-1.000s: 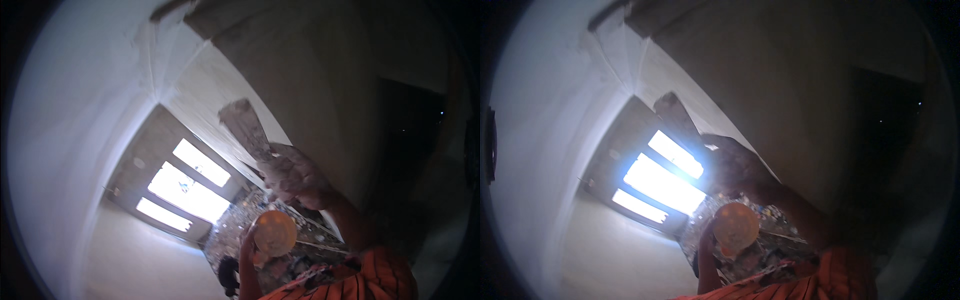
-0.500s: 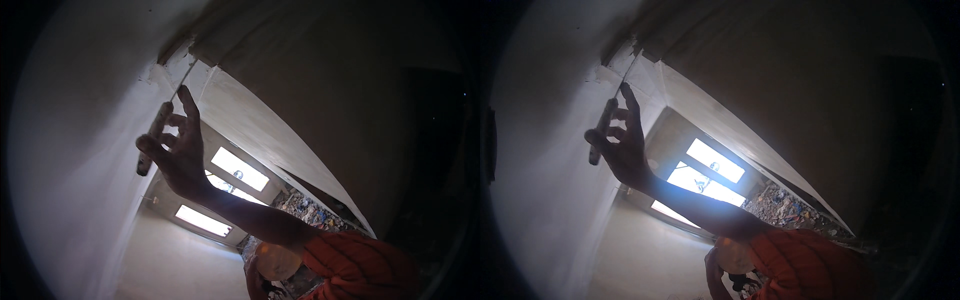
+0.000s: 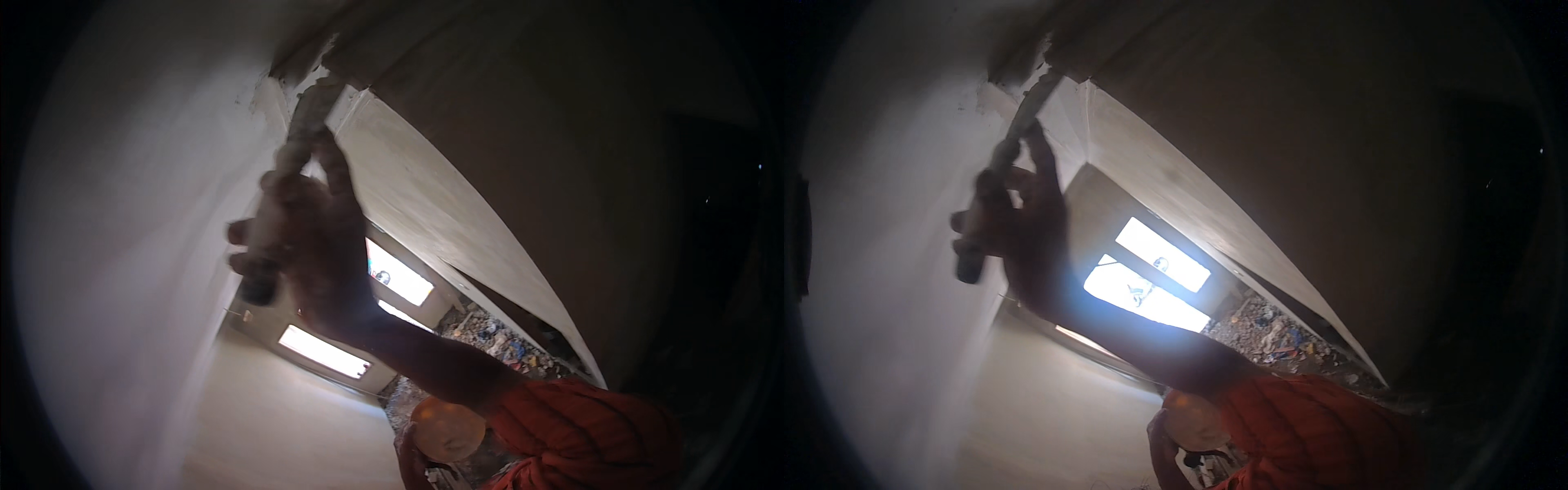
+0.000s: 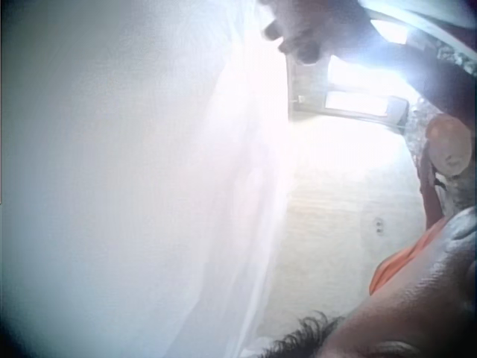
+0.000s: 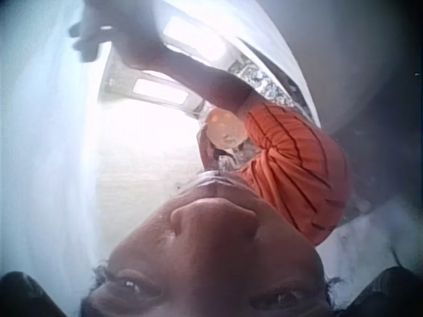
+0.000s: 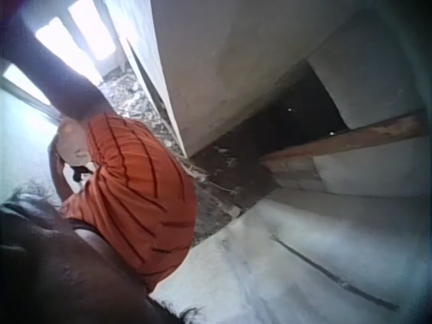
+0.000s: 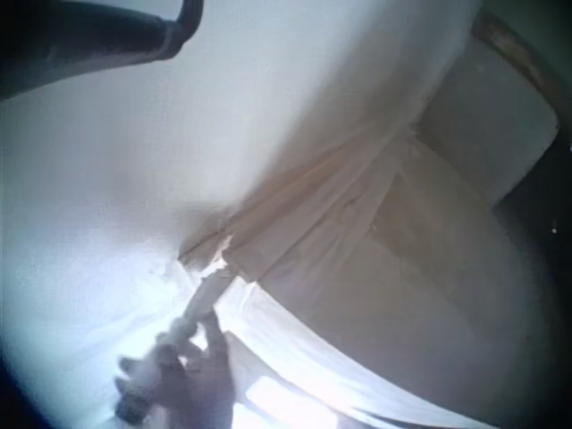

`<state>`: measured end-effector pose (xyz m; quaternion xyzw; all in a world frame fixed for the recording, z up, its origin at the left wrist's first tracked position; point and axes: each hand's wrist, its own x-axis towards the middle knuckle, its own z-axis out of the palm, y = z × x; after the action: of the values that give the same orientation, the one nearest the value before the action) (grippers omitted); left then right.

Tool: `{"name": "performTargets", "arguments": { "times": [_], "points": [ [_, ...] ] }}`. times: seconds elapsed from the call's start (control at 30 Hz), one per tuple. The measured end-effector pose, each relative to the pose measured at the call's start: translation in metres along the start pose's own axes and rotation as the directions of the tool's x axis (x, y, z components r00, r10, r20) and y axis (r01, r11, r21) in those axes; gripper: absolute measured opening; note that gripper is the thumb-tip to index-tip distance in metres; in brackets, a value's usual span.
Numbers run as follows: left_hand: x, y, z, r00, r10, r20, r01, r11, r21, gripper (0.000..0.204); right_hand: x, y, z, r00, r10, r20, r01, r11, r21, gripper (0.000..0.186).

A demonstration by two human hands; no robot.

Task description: The person scoops plaster from a bowl using a trowel and applies it to the upper wall and ceiling areas. The person repeatedly smooths the plaster along the wall-ceiling junction and corners while standing on a scaffold.

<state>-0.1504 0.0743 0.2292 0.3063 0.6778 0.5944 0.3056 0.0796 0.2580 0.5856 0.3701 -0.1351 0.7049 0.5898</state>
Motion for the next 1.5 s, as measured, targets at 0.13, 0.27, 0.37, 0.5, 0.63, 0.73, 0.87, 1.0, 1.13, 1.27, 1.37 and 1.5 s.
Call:
{"name": "performTargets", "arguments": {
  "times": [0.13,0.27,0.37,0.5,0.63,0.73,0.87,1.0,1.13,1.27,1.37,1.5],
  "points": [
    [0.012,0.015,0.024,0.986,-0.046,0.158,0.091,0.951,-0.294,0.046,-0.017,-0.086,-0.042,0.983,0.118,0.141,-0.068,0.946,-0.318,0.069],
    [0.018,0.002,0.036,0.977,-0.053,0.209,0.096,0.974,-0.203,0.049,-0.026,-0.161,-0.053,0.977,0.198,0.072,-0.043,0.523,-0.851,0.072],
    [0.022,0.009,0.064,0.94,-0.048,0.337,0.082,0.993,-0.087,0.055,-0.012,-0.199,-0.019,0.977,0.212,0.024,0.016,0.038,-0.999,0.069],
    [0.01,0.016,0.102,0.914,-0.021,0.406,0.139,0.955,-0.263,0.061,0.007,-0.204,0.006,0.959,0.283,-0.007,0.065,-0.245,-0.967,0.074],
    [0.017,0.013,0.134,0.853,0.033,0.521,0.144,0.944,-0.295,0.062,0.01,-0.201,0.037,0.971,0.237,0.008,0.137,-0.533,-0.835,0.067],
    [0.023,0.014,0.156,0.781,0.067,0.621,0.169,0.934,-0.314,0.064,0.022,-0.199,0.043,0.972,0.231,0.042,0.193,-0.688,-0.7,0.062],
    [0.022,0.006,0.19,0.684,0.1,0.722,0.237,0.907,-0.349,0.065,0.034,-0.194,0.062,0.972,0.235,0.023,0.214,-0.836,-0.505,0.061],
    [0.029,0.011,0.216,0.591,0.138,0.795,0.299,0.878,-0.374,0.067,0.039,-0.167,0.094,0.99,0.139,-0.004,0.132,-0.946,-0.297,0.062],
    [0.047,0.009,0.23,0.531,0.148,0.835,0.333,0.869,-0.365,0.074,0.047,-0.152,0.111,0.994,0.098,-0.044,0.086,-0.974,-0.211,0.062],
    [0.061,-0.001,0.237,0.498,0.144,0.855,0.352,0.868,-0.351,0.073,0.048,-0.142,0.13,0.993,0.103,-0.052,0.093,-0.984,-0.154,0.06],
    [0.061,-0.001,0.23,0.482,0.154,0.862,0.391,0.843,-0.369,0.071,0.04,-0.131,0.141,0.996,0.087,-0.03,0.083,-0.991,-0.108,0.058],
    [0.067,-0.001,0.229,0.471,0.127,0.873,0.425,0.834,-0.351,0.068,0.037,-0.123,0.144,0.997,0.083,-0.007,0.082,-0.995,-0.048,0.058]
  ]
}}
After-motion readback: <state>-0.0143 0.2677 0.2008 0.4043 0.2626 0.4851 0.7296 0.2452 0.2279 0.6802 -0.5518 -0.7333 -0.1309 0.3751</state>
